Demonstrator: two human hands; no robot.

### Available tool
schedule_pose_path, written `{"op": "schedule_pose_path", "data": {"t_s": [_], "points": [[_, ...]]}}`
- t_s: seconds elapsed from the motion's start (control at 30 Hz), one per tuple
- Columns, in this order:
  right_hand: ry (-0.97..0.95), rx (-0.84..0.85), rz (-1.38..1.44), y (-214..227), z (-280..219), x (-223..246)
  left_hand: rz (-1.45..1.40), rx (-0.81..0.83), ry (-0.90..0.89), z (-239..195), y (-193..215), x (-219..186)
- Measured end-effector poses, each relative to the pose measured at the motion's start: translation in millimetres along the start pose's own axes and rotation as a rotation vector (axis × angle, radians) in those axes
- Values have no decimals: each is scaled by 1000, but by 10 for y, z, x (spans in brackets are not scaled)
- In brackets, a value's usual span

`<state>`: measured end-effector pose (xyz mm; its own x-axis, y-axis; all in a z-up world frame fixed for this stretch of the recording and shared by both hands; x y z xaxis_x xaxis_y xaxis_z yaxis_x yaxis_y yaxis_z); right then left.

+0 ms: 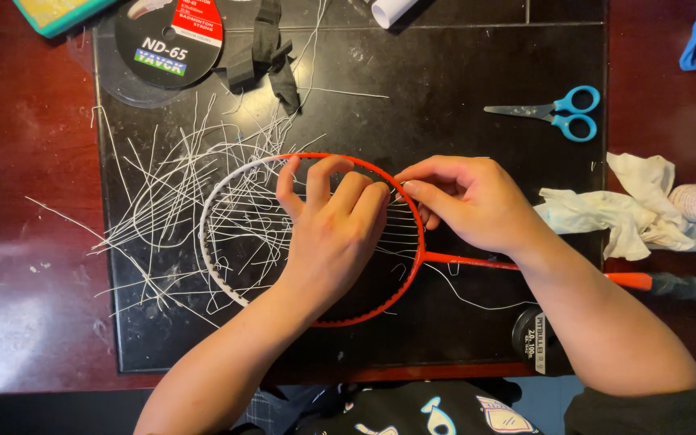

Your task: The person strings a red badminton racket by hand, threading white string through the grommets and weaving it across the frame. They pull the string taut and tie knots to secure the ends, working on a dark mat with loose string pieces nearby.

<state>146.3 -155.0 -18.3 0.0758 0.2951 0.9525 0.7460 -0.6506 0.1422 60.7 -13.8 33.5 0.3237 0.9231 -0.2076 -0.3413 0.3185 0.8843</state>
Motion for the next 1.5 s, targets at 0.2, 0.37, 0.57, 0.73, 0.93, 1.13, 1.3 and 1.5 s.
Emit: {"op": "schedule_pose_path", "data": {"t_s": [0.2,0.37,0.57,0.73,0.93,1.13,1.3,1.5], "points": [[-9,-178,-165,133,-39,2,-131,25,-67,22,232,71],[107,-161,177,351,46,-136,-249,-215,104,-126,963,661],[287,-130,691,541,-50,0,-232,-327,451,-351,1114,1278],[410,-130,693,570,-113,-82,-209,49,464,-282,379,1312],[137,-214,-690,150,-171,367,-92,46,376,-214,206,1235],[196,-350,-842,265,-387,631,-235,-37,324,-176,496,1045],[95,-287,-371,759,-697,467,-507,-113,451,-264,477,1135],[536,-328,735,2324,-1202,-716,-370,-150,360,-208,556,1053]]}}
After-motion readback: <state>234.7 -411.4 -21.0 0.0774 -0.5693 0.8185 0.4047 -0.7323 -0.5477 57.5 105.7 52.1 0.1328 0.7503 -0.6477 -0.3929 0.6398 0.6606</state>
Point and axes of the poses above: each hand's wrist, its own z-axis towards the middle knuckle, its own y-axis out of the back of the hand, x = y × z, the point moved 7 cm from there along z, towards the middle knuckle, and after that the axes turned 7 degrees about x, right-handed, at the moved point
